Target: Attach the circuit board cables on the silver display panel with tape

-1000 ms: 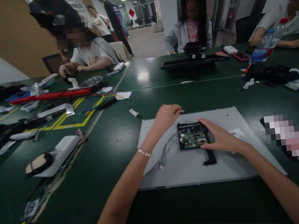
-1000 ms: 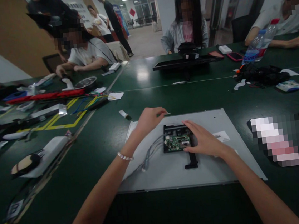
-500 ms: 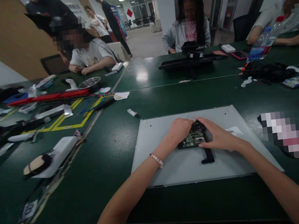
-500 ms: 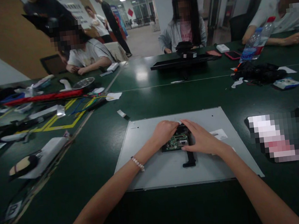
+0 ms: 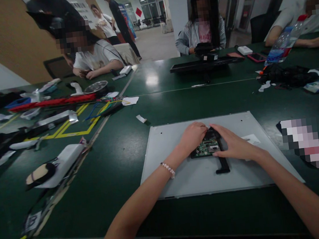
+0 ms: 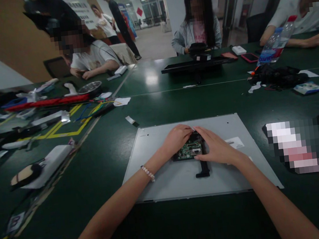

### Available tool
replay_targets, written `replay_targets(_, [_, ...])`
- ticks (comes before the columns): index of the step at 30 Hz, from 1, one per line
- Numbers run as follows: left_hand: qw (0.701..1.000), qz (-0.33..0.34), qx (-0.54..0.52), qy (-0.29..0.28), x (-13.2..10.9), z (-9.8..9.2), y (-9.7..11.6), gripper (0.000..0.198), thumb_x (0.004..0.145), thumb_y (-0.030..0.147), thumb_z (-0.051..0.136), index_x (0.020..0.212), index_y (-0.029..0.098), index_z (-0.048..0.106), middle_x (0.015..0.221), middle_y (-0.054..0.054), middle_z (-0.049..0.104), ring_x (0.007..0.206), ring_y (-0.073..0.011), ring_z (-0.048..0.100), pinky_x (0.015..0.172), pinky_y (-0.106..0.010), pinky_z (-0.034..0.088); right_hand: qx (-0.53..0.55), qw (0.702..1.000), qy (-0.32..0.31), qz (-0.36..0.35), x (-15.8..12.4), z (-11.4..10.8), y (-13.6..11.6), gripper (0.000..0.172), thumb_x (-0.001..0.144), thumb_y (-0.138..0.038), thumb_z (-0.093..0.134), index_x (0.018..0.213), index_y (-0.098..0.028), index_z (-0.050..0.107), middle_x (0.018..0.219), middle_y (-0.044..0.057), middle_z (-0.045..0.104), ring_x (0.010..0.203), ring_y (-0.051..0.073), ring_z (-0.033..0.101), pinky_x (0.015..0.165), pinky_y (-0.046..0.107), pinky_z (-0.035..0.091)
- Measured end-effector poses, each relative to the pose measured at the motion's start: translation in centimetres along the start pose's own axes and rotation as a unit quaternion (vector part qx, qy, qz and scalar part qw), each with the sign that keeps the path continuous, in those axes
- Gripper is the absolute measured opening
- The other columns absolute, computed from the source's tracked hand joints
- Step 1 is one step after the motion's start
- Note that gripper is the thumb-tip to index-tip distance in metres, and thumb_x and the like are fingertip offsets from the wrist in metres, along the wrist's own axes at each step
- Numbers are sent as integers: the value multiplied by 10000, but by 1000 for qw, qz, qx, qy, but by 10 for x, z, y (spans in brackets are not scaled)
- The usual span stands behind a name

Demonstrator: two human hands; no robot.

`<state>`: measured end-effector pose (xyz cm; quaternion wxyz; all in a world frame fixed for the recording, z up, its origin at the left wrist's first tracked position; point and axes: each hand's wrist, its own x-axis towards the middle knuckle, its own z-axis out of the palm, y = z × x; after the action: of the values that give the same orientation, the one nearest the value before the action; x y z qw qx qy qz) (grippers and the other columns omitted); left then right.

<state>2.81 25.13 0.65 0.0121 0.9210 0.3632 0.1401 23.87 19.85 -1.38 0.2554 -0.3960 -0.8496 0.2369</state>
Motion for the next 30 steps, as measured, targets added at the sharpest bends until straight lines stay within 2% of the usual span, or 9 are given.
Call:
replay_targets(15, [999, 5, 32, -26, 4, -2, 2, 234, 911, 120, 469, 993, 101, 687, 989, -104, 689, 945, -199, 627, 888, -328, 467, -20, 1000, -17, 15, -1, -2, -2, 981, 782, -453, 677, 1543, -316, 74, 1575, 99, 261, 1425, 324, 293, 1146, 550, 302])
replay_targets(18, [1000, 0, 4, -28, 4, -8, 0, 254, 919, 124, 438, 973, 111, 686, 955, -102, 702, 926, -190, 645, 875, -319, 477, -26, 999, -25, 30, -2, -3, -4, 982, 787, -471, 669, 1545, -317, 64, 1603, 93, 188, 1444, 324, 250, 1152, 543, 290])
replay_targets(21, [1000, -24, -15, -11, 4, -23, -13, 288, 938, 155, 415, 1054, 133, 678, 1047, -94, 699, 994, -181, 643, 903, -309, 479, -27, 999, -29, 37, -3, -4, -6, 983, 786, -493, 667, 1544, -321, 65, 1616, 85, 137, 1457, 324, 213, 1160, 536, 276])
replay_targets(24, [996, -93, 5, 11, 0, -49, -42, 310, 932, 186, 441, 1160, 162, 649, 1191, -76, 660, 1091, -178, 612, 969, -301, 455, -18, 999, -31, 39, -3, -5, -6, 943, 812, -510, 639, 1542, -329, 69, 1619, 78, 122, 1462, 325, 199, 1159, 542, 274])
replay_targets(26, [982, -178, 52, 33, -9, -69, -68, 333, 924, 196, 456, 1212, 171, 622, 1232, -79, 635, 1128, -194, 588, 1000, -319, 431, -11, 999, -27, 45, -3, -5, -5, 886, 848, -512, 597, 1540, -332, 73, 1619, 78, 125, 1462, 323, 200, 1157, 549, 277])
replay_targets(28, [952, -284, 103, 47, -24, -85, -96, 353, 906, 218, 501, 1239, 157, 599, 1262, -110, 605, 1142, -231, 569, 999, -355, 423, -6, 999, -22, 47, -3, -5, -3, 824, 885, -506, 547, 1539, -331, 78, 1616, 79, 139, 1463, 315, 202, 1159, 551, 274])
replay_targets(30, [920, -372, 123, 27, -42, -95, -121, 405, 876, 252, 571, 1268, 148, 564, 1267, -134, 588, 1113, -246, 565, 951, -365, 441, -2, 999, -19, 45, -3, -5, -2, 773, 915, -491, 504, 1538, -332, 75, 1614, 76, 152, 1463, 305, 207, 1161, 550, 271])
